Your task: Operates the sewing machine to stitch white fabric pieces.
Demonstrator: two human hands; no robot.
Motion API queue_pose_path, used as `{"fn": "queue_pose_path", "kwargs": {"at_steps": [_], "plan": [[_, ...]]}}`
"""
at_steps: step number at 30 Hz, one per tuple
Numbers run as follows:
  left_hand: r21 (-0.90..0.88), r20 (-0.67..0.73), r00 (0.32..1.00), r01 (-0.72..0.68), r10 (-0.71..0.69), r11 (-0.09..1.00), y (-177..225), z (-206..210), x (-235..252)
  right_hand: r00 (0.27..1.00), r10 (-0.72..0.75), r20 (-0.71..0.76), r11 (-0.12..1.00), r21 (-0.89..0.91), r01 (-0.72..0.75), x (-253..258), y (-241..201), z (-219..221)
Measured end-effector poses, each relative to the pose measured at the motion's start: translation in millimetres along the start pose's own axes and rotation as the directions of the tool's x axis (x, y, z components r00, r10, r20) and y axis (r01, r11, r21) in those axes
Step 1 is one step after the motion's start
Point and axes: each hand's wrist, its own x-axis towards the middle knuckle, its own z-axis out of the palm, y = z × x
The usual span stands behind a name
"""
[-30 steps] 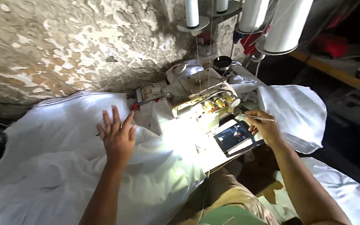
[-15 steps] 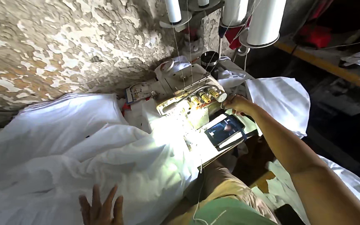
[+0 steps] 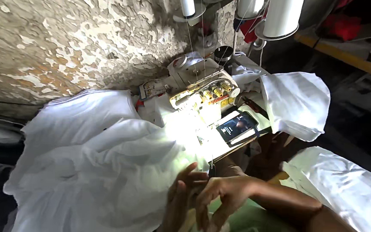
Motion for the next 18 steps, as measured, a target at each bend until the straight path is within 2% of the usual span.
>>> {"fn": "queue_pose_path", "kwargs": {"at_steps": [2, 4, 6, 9, 16, 18], "plan": [[-0.042, 0.045, 0.999, -0.01, 0.012, 0.999, 0, 12, 3, 0.998, -0.061, 0.034, 0.998, 0.014, 0.061, 7, 10, 4], [0.052, -0.006, 0.997, -0.076, 0.076, 0.996, -1, 14, -2, 0.994, -0.107, -0.024, 0.989, 0.102, 0.109, 5, 17, 6], [0.127, -0.076, 0.99, -0.108, 0.118, 0.986, -6, 15, -10, 0.989, -0.093, -0.112, 0.974, 0.198, 0.114, 1, 22, 11], [0.071, -0.107, 0.991, -0.066, 0.074, 0.995, -13, 10, -19, 0.985, -0.009, -0.171, 0.945, 0.32, 0.064, -2, 27, 18], [0.038, -0.144, 0.989, -0.005, 0.011, 0.999, -14, 8, -36, 0.995, 0.073, -0.075, 0.925, 0.379, -0.039, -6, 24, 21], [-0.024, -0.081, 0.997, -0.008, 0.006, 1.0, -17, 11, -34, 0.998, 0.059, -0.028, 0.945, 0.324, -0.046, -4, 25, 26]]}}
